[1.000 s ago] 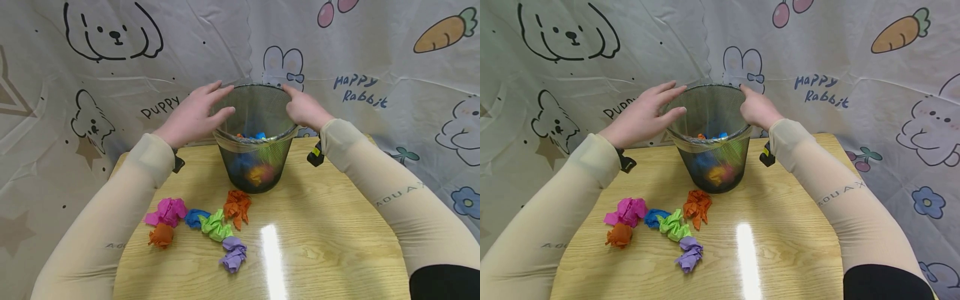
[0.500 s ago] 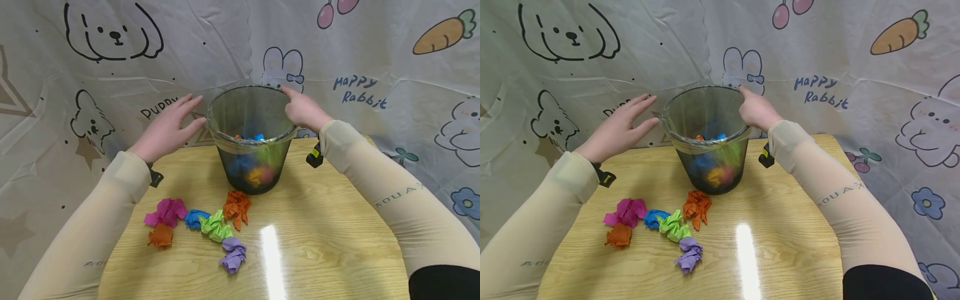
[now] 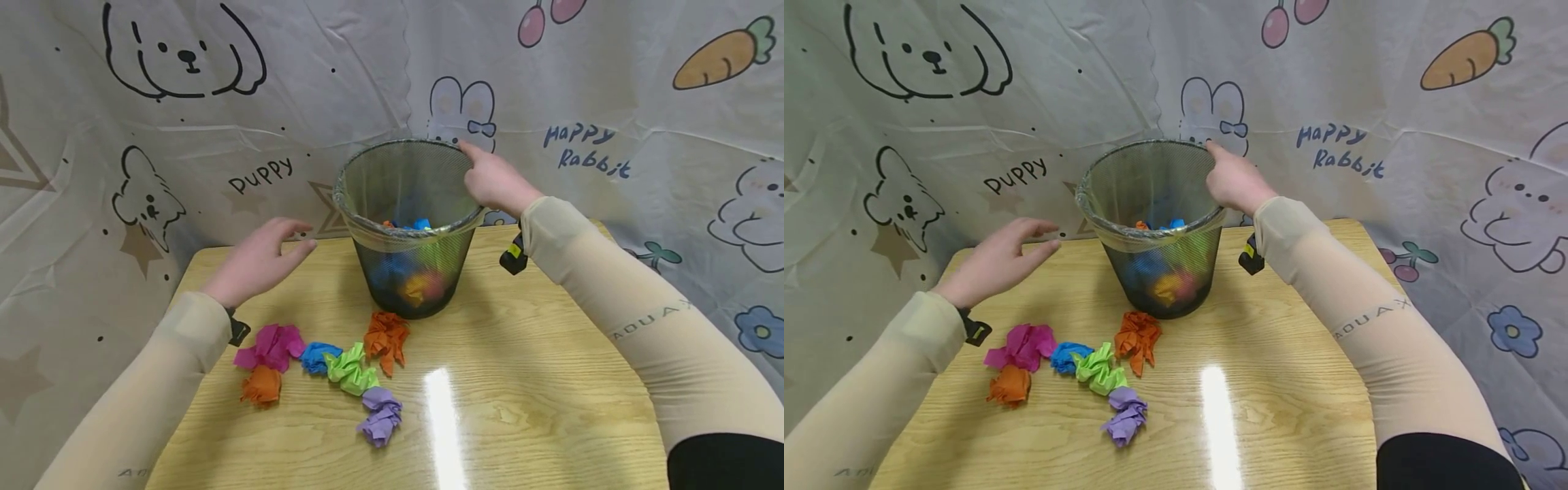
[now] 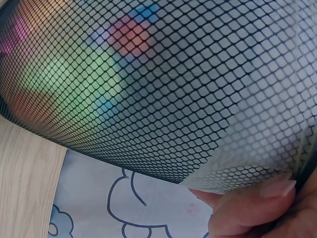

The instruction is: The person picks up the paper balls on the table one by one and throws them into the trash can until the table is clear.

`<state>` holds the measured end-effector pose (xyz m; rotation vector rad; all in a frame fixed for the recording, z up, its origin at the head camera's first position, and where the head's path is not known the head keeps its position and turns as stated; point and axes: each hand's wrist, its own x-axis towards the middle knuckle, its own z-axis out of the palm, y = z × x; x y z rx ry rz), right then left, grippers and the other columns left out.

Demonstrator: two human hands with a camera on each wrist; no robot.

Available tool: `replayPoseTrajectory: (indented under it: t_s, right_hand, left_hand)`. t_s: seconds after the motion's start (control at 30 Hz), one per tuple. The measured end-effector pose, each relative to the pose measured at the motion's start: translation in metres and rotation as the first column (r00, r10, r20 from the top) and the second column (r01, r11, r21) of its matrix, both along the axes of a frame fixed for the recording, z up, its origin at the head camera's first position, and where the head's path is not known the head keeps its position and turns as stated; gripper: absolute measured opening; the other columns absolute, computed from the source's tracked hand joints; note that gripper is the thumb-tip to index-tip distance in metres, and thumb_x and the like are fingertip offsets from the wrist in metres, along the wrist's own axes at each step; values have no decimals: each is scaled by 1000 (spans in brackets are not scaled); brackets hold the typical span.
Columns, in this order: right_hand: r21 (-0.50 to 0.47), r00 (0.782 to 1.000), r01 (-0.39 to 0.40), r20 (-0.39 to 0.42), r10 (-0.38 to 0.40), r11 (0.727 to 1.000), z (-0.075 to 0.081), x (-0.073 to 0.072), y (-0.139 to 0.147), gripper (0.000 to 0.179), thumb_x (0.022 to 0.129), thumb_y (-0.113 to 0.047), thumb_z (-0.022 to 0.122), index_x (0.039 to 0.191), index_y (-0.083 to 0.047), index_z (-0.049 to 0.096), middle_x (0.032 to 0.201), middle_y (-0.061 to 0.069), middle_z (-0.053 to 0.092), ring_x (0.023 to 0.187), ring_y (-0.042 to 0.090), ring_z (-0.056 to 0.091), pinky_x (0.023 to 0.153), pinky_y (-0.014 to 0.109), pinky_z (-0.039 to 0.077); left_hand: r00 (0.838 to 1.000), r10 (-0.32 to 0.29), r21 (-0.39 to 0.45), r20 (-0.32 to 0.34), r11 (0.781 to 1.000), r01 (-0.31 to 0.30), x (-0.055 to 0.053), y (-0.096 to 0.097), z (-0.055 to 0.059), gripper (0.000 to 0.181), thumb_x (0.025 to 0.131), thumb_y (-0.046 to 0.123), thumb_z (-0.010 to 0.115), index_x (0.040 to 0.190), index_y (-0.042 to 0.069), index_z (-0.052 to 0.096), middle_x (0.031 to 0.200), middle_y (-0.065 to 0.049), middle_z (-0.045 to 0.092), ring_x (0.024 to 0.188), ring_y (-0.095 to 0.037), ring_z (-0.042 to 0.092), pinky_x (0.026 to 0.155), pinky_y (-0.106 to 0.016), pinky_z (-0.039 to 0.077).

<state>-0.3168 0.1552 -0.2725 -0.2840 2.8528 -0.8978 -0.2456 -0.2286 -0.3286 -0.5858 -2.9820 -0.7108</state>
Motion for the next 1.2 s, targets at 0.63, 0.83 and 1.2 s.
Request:
replayPoseTrajectory:
  t_s: [0.63, 0.83, 1.2]
  right_hand:
    - [-8, 1000, 0, 4, 0, 1000, 1, 0, -1, 67, 104, -8, 21, 167, -19, 3, 171, 6, 9, 113, 31, 53, 77, 41, 47]
    - [-5, 1000, -1, 1, 1, 1000, 1, -1, 0, 66, 104, -8, 22, 167, -18, 3, 171, 6, 8, 134, 30, 42, 95, 42, 44]
    - [-6, 1000, -2, 6, 2, 1000, 1, -2, 0, 66, 105, -9, 22, 167, -19, 3, 171, 7, 9, 132, 29, 43, 76, 41, 46]
  left_hand:
    - [922, -345, -200, 173, 905, 376, 30, 68, -72, 53, 98, 42, 67, 144, 17, 61, 142, -8, 57, 125, -26, 58, 105, -46, 49]
    - [866, -475, -260, 154, 826, 499, 35, 85, -91, 51, 98, 36, 70, 143, 14, 62, 139, -11, 59, 125, -30, 57, 107, -47, 47]
    - [811, -568, -308, 141, 753, 581, 39, 104, -110, 51, 94, 34, 73, 142, 16, 64, 145, -14, 55, 127, -33, 55, 107, -46, 47]
